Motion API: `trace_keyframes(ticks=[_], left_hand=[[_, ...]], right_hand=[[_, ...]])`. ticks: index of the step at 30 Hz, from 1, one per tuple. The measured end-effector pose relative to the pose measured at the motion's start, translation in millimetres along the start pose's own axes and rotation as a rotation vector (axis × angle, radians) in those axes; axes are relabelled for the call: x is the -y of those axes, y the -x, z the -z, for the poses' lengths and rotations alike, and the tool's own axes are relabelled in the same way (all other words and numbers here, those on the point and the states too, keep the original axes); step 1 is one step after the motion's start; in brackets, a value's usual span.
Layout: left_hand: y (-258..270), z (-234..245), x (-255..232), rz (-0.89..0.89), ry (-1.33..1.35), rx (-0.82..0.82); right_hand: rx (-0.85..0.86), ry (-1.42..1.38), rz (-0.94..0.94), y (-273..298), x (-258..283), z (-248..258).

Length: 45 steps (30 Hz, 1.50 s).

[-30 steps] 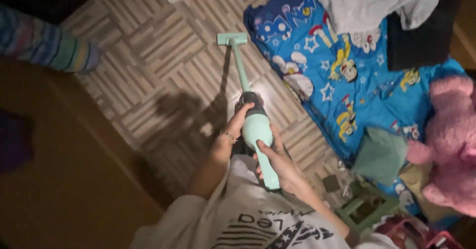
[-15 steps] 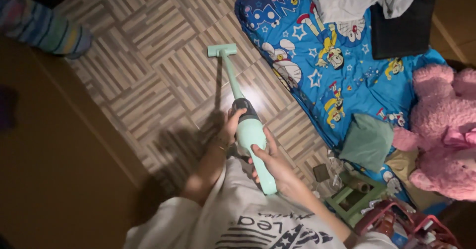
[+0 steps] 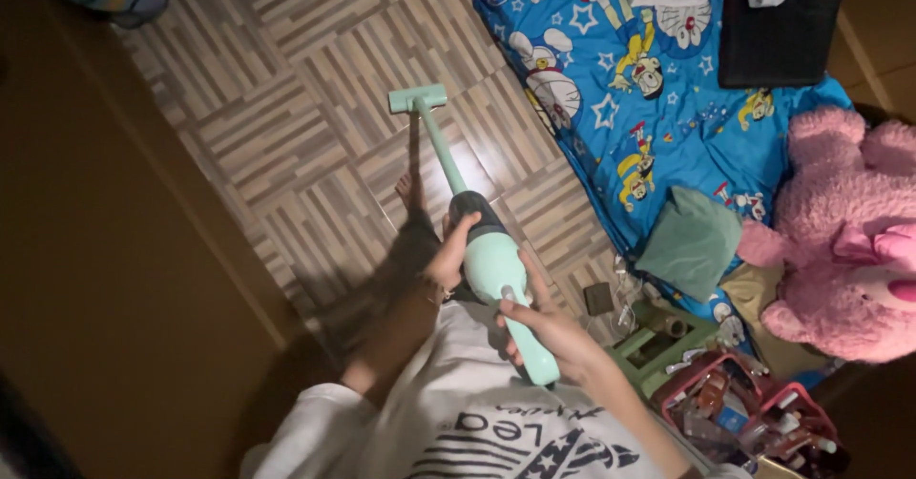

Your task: The person uses a handheld cordless vacuum to clean the tiled floor in a bedroom. They move the vacuum back and forth across the floor, focusing on the area near a bed and a fan.

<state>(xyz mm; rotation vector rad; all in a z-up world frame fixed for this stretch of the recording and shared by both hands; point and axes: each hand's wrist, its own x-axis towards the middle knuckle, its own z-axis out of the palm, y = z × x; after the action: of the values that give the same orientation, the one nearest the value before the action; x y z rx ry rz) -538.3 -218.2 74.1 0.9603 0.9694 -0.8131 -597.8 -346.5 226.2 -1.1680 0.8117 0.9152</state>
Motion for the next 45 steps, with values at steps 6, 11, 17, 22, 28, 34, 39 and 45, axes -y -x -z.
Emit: trace_keyframes(ticks=[6, 11, 17, 22, 28, 34, 39, 45], left_hand=[[-9, 16, 5, -0.009, 0.049, -0.014], [-52, 36, 0, -0.078, 0.049, -0.021], [-2, 27, -93, -0.033, 0.088, -0.043], [-64, 57, -143, -0.110, -0.016, -0.183], [-61, 57, -213, -0.080, 0.034, -0.081], [-87, 78, -240, -0.076, 0.031, -0.075], [-110, 84, -221, -0.077, 0.006, -0.108], [-85, 73, -178, -0.045, 0.000, -0.088]], right_hand=[[0.015, 0.044, -0.028, -5, -1, -8], [0.007, 0.095, -0.024, -28, 15, -25], [0.007, 0.141, -0.022, -71, 50, -47], [-0.003, 0.204, -0.019, -111, 96, -75], [0.001, 0.274, 0.019, -158, 144, -112], [0.033, 0.266, 0.015, -190, 154, -129], [0.047, 0.251, 0.013, -189, 144, -123], [0.037, 0.276, -0.019, -155, 121, -101]])
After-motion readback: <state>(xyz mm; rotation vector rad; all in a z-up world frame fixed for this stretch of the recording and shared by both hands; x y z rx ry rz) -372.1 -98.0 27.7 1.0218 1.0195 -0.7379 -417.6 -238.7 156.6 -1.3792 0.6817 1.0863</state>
